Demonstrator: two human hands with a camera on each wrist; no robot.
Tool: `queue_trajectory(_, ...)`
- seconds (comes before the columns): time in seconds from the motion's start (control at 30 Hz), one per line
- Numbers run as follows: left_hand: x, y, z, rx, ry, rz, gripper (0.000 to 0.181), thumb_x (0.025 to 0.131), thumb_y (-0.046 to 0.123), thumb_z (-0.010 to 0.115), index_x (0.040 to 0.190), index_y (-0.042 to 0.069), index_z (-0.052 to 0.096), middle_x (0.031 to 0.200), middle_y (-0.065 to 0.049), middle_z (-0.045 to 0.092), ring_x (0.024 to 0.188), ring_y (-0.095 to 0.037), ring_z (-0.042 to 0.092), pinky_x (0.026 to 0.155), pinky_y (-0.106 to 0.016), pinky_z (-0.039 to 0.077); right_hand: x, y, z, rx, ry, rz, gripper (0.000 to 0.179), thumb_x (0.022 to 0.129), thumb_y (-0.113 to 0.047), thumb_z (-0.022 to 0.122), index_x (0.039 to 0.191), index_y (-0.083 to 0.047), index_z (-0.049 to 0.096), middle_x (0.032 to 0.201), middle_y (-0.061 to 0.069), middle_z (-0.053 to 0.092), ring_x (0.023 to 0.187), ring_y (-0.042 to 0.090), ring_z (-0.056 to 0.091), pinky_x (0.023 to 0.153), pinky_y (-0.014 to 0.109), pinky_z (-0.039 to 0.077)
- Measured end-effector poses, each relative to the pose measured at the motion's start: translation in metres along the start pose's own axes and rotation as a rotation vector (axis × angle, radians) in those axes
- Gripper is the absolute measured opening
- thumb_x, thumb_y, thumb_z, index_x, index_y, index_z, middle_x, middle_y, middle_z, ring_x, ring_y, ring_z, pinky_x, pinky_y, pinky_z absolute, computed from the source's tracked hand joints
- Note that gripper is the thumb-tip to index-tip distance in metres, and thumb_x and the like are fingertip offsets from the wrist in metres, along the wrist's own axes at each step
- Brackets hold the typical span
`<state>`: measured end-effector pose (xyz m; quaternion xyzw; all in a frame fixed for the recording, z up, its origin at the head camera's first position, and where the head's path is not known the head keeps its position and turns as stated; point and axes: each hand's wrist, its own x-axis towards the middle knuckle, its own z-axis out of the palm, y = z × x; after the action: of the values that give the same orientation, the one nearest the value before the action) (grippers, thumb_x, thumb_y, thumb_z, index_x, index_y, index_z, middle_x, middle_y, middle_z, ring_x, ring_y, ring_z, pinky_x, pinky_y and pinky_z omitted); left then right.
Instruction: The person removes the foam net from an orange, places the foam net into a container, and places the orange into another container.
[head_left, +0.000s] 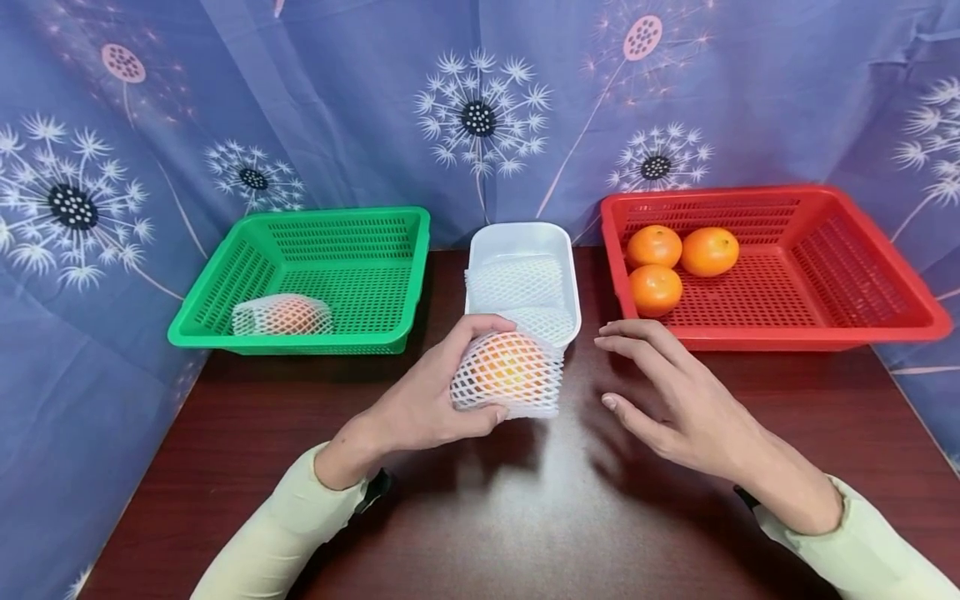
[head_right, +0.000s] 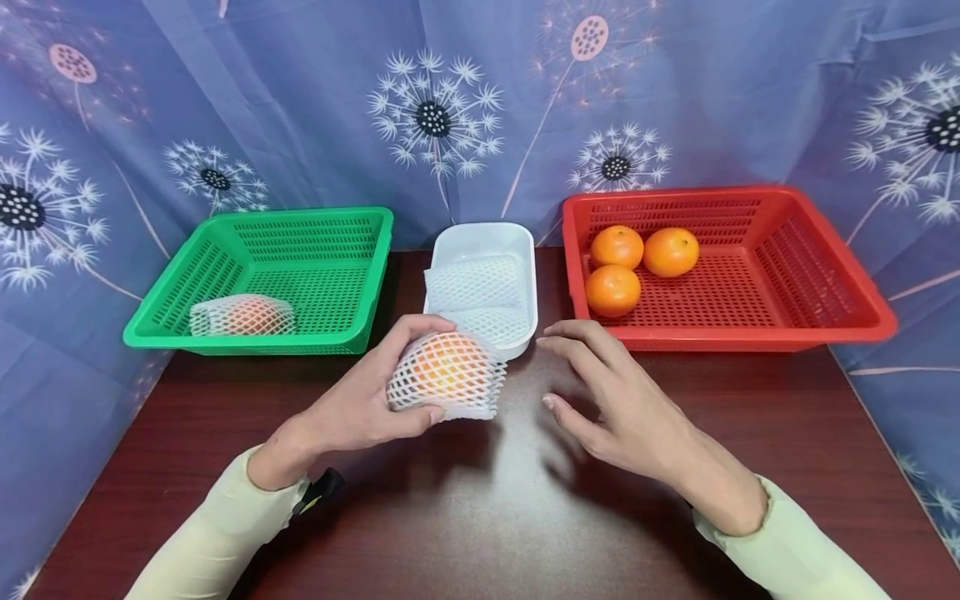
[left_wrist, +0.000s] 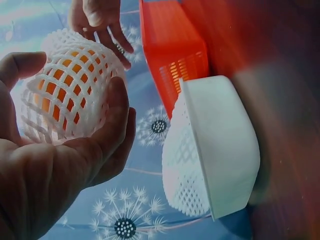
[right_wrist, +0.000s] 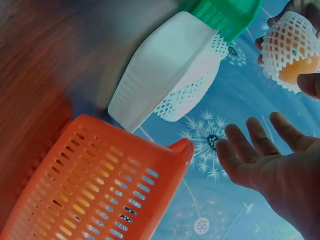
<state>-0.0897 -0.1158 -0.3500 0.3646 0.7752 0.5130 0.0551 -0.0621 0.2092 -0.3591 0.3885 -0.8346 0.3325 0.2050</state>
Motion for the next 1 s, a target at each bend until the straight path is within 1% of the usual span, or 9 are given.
queue_trajectory(0.17,0.0,0.001,0.006,0.014,0.011,0.039,0.079,0.082,0.019,0.086,0.149,0.023,0.045,0.13,0.004,0.062,0.112,-0.016,0.062,0.096,-0.033,0.052,0.0,-0.004,0.002,0.013,0.013,-0.004,0.051,0.105,-0.043,0.061,0.137,-0.003,0.065,0.139,0.017,0.06,0.128,0.028,0.057,0.116,0.02,0.034)
queue_trajectory(0.3,0.001,0.002,0.009,0.024,0.021,0.051,0.078,0.083,0.022,0.088,0.149,0.024,0.047,0.128,0.005,0.063,0.111,-0.015,0.062,0.095,-0.033,0.053,0.001,-0.008,0.005,0.044,0.048,-0.026,0.04,0.105,-0.04,0.063,0.127,-0.007,0.071,0.129,0.012,0.066,0.119,0.022,0.062,0.111,0.018,0.039)
queue_trajectory(0.37,0.001,0.002,0.01,0.025,0.023,0.045,0.079,0.082,0.023,0.089,0.149,0.025,0.047,0.128,0.006,0.064,0.11,-0.015,0.062,0.094,-0.033,0.053,0.001,-0.009,0.007,0.071,0.068,-0.046,0.034,0.105,-0.036,0.065,0.121,-0.007,0.073,0.123,0.009,0.069,0.113,0.018,0.064,0.108,0.017,0.041)
queue_trajectory(0.43,0.001,0.001,0.011,0.031,0.026,0.037,0.08,0.082,0.024,0.089,0.149,0.025,0.047,0.129,0.006,0.064,0.11,-0.014,0.063,0.094,-0.033,0.053,0.001,-0.011,0.009,0.1,0.087,-0.069,0.029,0.104,-0.031,0.067,0.119,-0.007,0.074,0.119,0.008,0.07,0.11,0.017,0.065,0.106,0.017,0.042)
queue_trajectory(0.63,0.0,0.001,0.016,0.056,0.04,-0.018,0.086,0.079,0.026,0.091,0.149,0.02,0.042,0.135,0.005,0.062,0.114,-0.012,0.062,0.099,-0.032,0.052,0.004,-0.017,0.016,0.185,0.144,-0.135,0.027,0.104,-0.023,0.068,0.118,-0.001,0.076,0.114,0.012,0.071,0.106,0.017,0.066,0.102,0.018,0.046)
queue_trajectory(0.73,-0.001,0.001,0.017,0.067,0.041,-0.042,0.085,0.078,0.028,0.092,0.147,0.018,0.044,0.133,0.005,0.063,0.113,-0.012,0.063,0.098,-0.032,0.052,0.006,-0.019,0.02,0.225,0.151,-0.151,0.024,0.103,-0.019,0.068,0.117,-0.001,0.075,0.111,0.012,0.071,0.101,0.018,0.066,0.099,0.018,0.048)
queue_trajectory(0.87,-0.001,0.001,0.018,0.088,0.039,-0.049,0.084,0.078,0.03,0.092,0.146,0.018,0.046,0.132,0.005,0.064,0.112,-0.011,0.062,0.097,-0.032,0.052,0.008,-0.021,0.023,0.236,0.162,-0.156,0.025,0.104,-0.02,0.067,0.116,0.001,0.074,0.111,0.013,0.069,0.1,0.018,0.064,0.097,0.018,0.048)
queue_trajectory(1.0,0.0,0.002,0.02,0.086,0.035,-0.046,0.083,0.078,0.032,0.094,0.146,0.02,0.047,0.131,0.005,0.064,0.112,-0.011,0.062,0.096,-0.032,0.053,0.011,-0.023,0.024,0.221,0.194,-0.172,0.029,0.104,-0.023,0.067,0.115,0.003,0.074,0.113,0.018,0.068,0.104,0.02,0.063,0.1,0.02,0.046)
